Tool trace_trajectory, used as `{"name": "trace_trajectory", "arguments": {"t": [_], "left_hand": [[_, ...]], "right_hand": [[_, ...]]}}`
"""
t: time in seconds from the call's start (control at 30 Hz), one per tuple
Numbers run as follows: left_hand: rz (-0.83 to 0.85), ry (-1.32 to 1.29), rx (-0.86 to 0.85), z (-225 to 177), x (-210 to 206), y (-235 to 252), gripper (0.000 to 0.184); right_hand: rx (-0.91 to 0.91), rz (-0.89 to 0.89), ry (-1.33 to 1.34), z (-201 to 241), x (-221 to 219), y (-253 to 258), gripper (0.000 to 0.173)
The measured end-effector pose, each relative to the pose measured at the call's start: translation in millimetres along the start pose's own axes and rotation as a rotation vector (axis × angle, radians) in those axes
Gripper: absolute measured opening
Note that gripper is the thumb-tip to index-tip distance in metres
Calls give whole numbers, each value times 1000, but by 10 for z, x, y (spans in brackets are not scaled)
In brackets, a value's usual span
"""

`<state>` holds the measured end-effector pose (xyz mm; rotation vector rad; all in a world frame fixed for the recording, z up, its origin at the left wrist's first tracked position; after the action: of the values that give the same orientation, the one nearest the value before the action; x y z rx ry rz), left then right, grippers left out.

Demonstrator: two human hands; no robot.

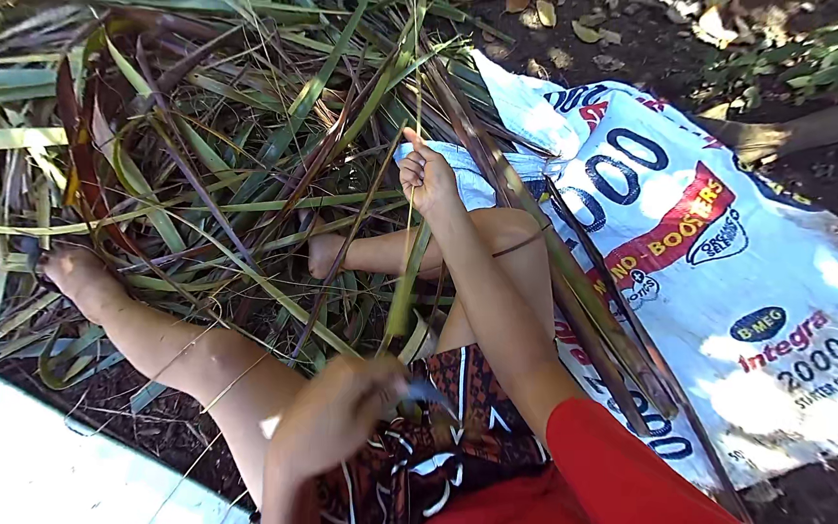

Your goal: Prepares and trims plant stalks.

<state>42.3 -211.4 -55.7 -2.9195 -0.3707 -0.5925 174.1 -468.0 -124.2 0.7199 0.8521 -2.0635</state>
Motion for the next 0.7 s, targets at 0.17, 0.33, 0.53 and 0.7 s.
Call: {"name": "trace_trajectory", "arguments": {"t": [0.17,0.33,0.53,0.7], "left_hand": [[-385,29,184,230,118,-216,30],[-660,-272,161,353,182,20,24],[-545,-411,-87,342,-46,381,30],[-496,-467,-70,325,-133,418,28]], "right_hand": [[148,48,134,401,130,139,28],[1,344,322,193,-344,-242,37],[-246,374,619,-197,-459,-435,38],[-294,324,717,-240,-429,-411,36]]}}
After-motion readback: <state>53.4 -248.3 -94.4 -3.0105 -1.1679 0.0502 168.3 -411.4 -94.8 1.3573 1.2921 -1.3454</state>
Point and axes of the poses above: each hand's wrist, its own y-axis towards the middle knuckle, its own x-axis out of the back of the hand, z = x × y, the point moved 6 cm from there along y, towards the middle knuckle, and after that the axes turned 10 degrees about z, right-handed, at the moved point
